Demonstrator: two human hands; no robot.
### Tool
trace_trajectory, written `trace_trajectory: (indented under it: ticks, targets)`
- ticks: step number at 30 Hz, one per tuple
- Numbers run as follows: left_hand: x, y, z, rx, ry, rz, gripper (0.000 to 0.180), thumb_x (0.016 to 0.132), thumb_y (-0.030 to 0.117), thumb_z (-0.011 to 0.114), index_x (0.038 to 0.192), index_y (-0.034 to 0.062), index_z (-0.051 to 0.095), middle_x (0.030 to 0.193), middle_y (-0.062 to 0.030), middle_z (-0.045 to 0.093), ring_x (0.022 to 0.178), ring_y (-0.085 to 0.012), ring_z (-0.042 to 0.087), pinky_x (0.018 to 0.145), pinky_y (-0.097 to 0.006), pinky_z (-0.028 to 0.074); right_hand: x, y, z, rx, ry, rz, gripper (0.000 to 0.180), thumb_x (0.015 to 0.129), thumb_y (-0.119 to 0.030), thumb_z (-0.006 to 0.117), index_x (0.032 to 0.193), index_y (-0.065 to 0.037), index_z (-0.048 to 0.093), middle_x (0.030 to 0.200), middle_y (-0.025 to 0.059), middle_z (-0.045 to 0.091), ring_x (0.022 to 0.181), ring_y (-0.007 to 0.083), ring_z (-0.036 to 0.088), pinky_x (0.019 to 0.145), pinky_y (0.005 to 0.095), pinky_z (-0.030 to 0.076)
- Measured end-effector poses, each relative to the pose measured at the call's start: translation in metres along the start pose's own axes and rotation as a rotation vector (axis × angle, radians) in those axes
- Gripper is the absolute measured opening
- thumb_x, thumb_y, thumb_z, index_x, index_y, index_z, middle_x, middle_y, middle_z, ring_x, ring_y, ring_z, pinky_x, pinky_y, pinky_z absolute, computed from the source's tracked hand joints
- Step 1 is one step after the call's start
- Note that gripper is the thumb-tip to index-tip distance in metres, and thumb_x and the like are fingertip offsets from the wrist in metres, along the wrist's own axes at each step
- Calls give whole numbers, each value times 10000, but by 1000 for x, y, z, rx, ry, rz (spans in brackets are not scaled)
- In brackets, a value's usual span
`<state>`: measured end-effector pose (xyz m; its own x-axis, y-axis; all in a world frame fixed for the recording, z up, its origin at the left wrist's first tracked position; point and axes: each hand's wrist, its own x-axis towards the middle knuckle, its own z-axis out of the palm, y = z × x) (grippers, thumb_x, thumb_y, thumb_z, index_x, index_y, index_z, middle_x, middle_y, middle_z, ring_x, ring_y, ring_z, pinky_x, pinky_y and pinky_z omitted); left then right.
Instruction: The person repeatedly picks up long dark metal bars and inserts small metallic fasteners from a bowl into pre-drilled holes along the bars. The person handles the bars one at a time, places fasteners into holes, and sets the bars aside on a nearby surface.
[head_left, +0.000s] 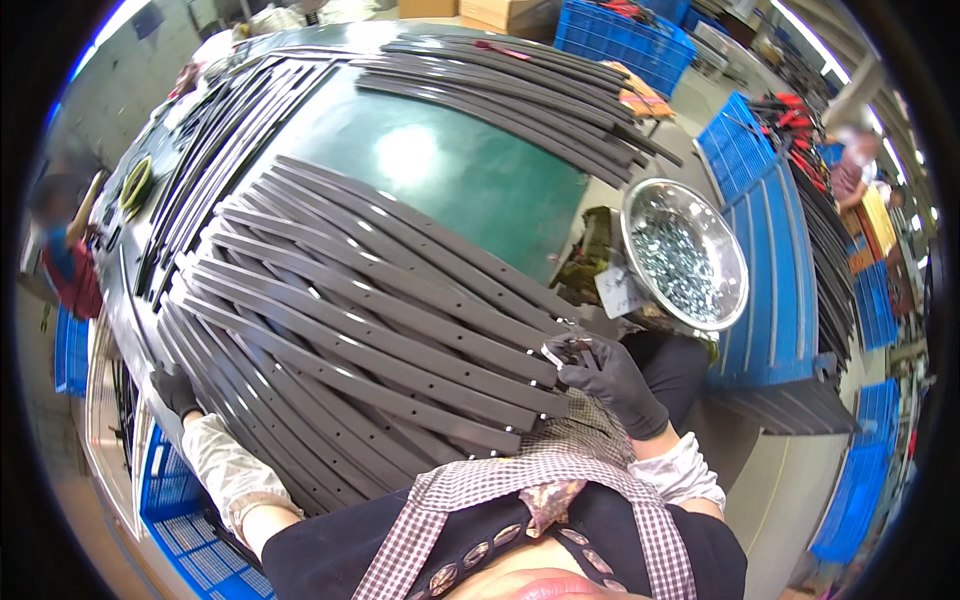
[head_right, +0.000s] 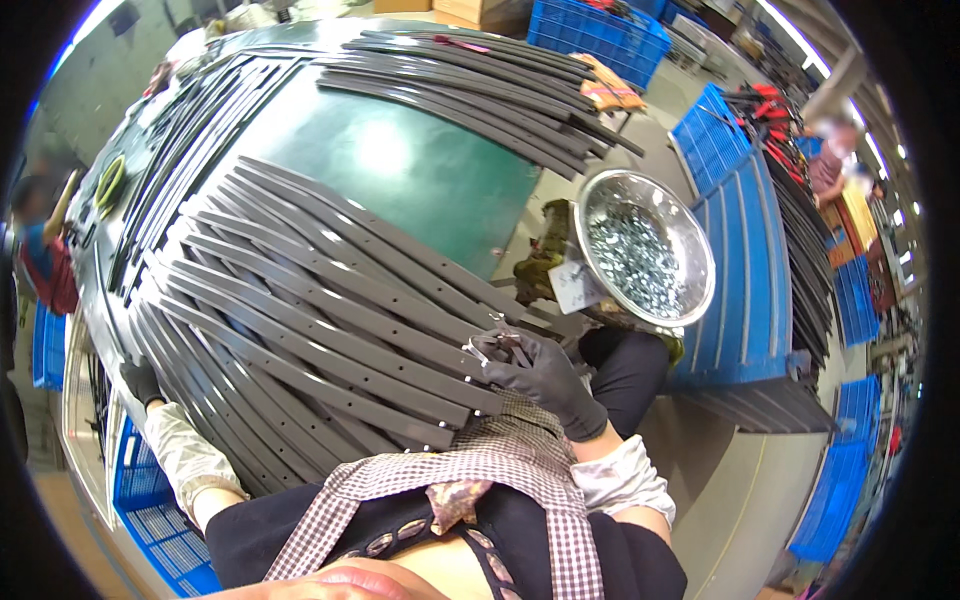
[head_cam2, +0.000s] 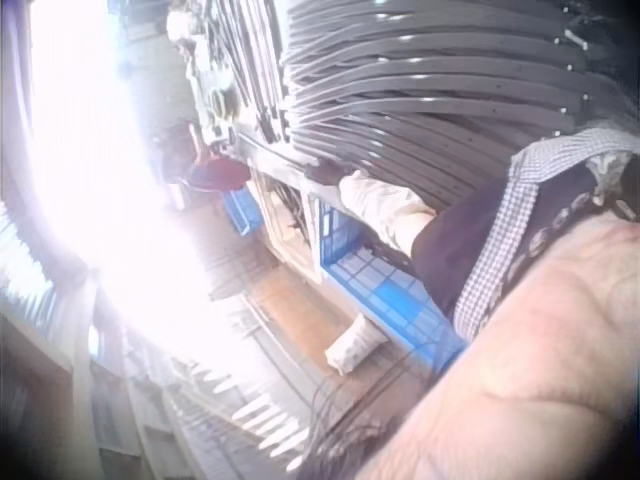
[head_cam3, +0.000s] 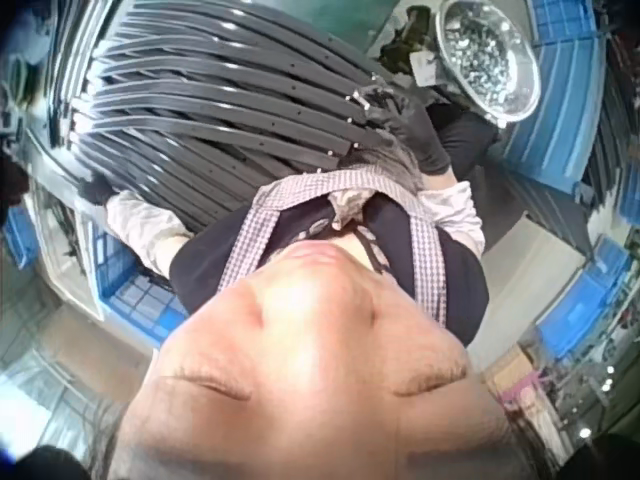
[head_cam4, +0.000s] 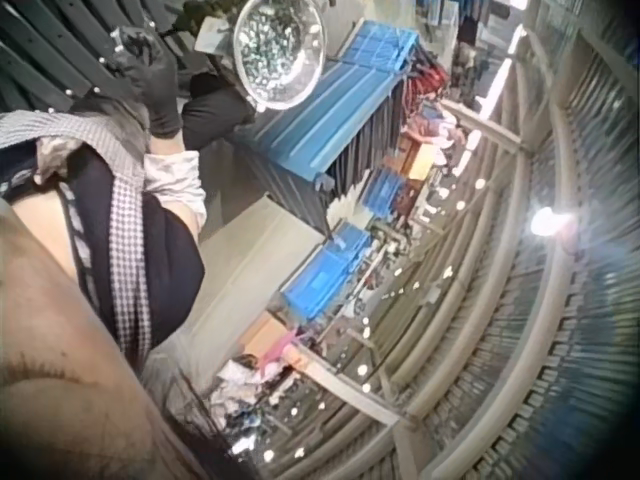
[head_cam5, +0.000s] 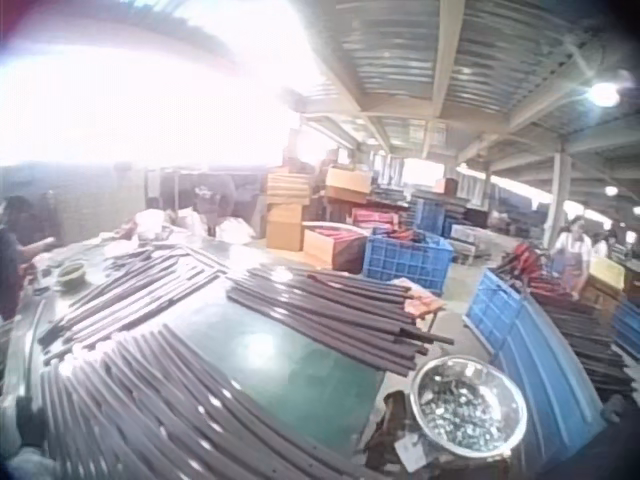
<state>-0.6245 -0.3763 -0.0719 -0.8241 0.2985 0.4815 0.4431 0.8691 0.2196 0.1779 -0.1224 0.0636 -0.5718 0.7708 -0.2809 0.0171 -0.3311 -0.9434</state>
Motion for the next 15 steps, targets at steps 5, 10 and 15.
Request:
trace_trajectory:
  ticks: [5, 10, 15]
  targets:
    - [-7, 241, -72, -479, -12, 628, 292, 922, 68, 627, 1201, -10, 656, 1179, -188, 682, 1124, -310, 642, 1002, -388, 479, -3, 13, -39, 96, 28, -95, 421, 886, -106, 745, 1264, 3, 597, 1179, 21, 634, 1077, 95, 580, 929, 271, 489]
    - [-131, 522, -119, -711, -296, 1151, 250, 890, 118, 678, 1132, 56, 695, 1113, -166, 696, 1055, -341, 645, 934, -417, 493, -9, 29, -76, 84, 97, -144, 390, 868, -98, 739, 1225, 8, 625, 1107, 12, 651, 983, 81, 594, 867, 245, 488]
    - [-252, 703, -71, -771, -375, 1548, 409, 902, 235, 673, 1275, 77, 615, 1181, -164, 675, 1026, -367, 630, 943, -447, 479, -32, 38, -106, 55, 247, -179, 399, 857, -82, 741, 1227, 16, 626, 1076, 35, 668, 952, 102, 604, 876, 268, 495]
